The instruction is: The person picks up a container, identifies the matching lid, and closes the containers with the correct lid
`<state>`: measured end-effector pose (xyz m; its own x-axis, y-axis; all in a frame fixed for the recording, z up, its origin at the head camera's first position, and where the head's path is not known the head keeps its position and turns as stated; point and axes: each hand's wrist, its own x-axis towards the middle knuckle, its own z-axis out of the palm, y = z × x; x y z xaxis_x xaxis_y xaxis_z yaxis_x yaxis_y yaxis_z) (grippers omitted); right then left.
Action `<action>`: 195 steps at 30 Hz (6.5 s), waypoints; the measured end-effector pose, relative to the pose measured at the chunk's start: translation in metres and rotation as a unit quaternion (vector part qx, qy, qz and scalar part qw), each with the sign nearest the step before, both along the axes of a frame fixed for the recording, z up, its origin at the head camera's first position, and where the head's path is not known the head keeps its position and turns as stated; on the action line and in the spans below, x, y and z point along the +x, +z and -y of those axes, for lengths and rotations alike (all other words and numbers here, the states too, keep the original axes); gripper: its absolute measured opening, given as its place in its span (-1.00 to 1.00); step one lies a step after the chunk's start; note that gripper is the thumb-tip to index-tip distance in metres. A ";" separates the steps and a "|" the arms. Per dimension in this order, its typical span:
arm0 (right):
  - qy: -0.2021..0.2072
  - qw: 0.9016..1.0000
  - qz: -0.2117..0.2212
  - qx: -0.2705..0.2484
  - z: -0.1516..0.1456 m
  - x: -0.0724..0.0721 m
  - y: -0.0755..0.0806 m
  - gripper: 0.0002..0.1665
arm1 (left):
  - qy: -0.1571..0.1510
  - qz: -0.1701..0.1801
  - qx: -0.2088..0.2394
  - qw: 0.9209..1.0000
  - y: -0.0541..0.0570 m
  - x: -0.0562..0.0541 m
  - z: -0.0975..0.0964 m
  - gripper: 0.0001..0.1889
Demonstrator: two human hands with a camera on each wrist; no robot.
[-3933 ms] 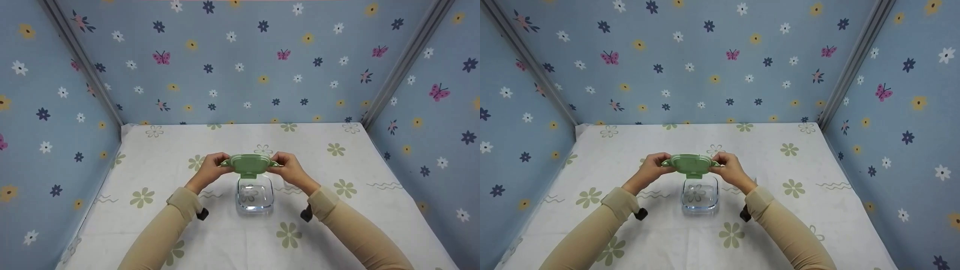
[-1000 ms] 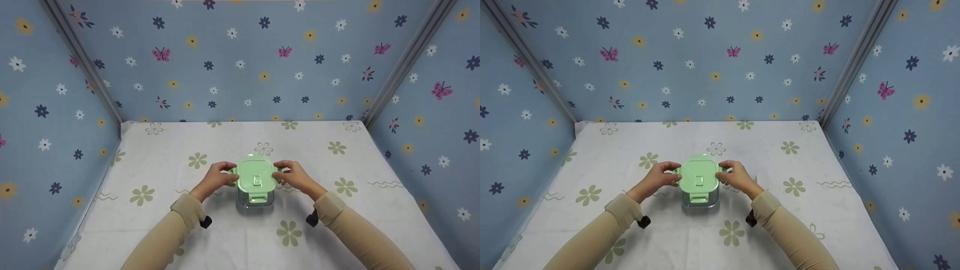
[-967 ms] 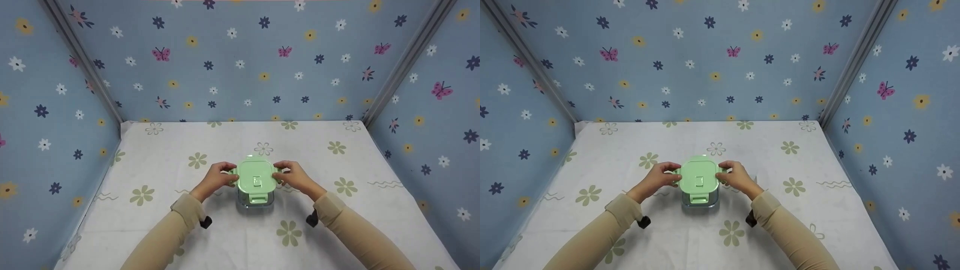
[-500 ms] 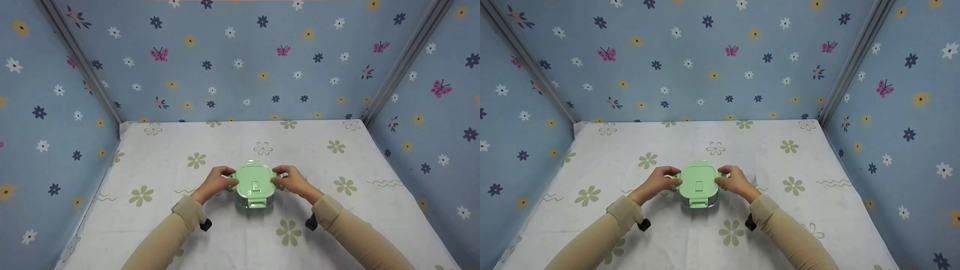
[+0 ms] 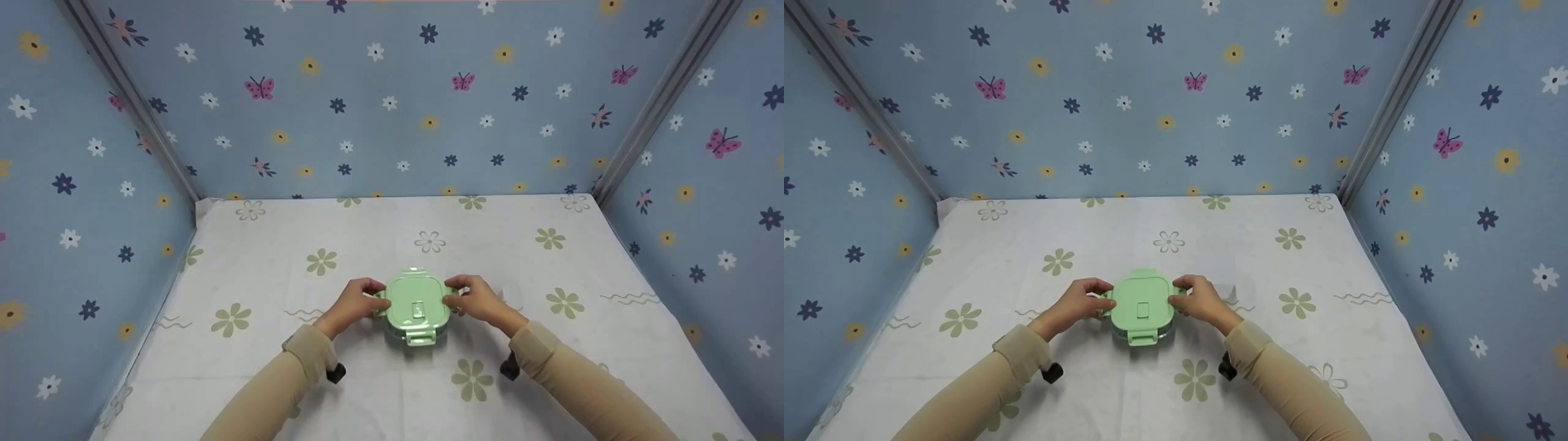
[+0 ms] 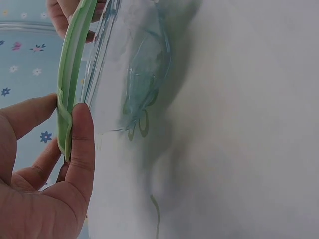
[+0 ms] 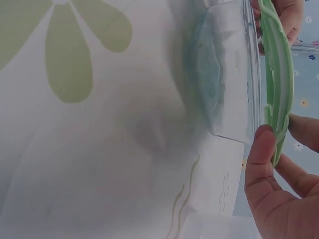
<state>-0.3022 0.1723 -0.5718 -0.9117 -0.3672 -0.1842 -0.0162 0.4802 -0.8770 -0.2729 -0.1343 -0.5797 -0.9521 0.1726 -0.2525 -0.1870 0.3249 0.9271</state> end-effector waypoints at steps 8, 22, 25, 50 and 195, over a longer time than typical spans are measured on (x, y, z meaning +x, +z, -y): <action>-0.001 1.000 -0.009 0.011 -0.001 0.004 -0.004 -0.47 | -0.003 0.002 0.003 1.000 -0.005 0.004 -0.001 -0.56; -0.014 1.000 0.001 0.009 0.000 0.006 -0.009 -0.47 | -0.004 0.002 0.007 1.000 -0.011 0.005 -0.001 -0.58; -0.020 1.000 0.002 0.009 0.001 0.007 -0.009 -0.47 | -0.002 0.004 0.009 1.000 -0.010 0.004 -0.002 -0.56; -0.162 0.984 -0.039 0.061 0.039 0.002 -0.025 -0.60 | 0.078 -0.080 -0.132 0.985 -0.097 -0.052 -0.033 -0.60; -0.088 0.994 0.024 0.060 0.020 0.016 -0.006 -0.74 | 0.077 -0.090 -0.130 0.984 -0.033 -0.024 -0.056 -0.48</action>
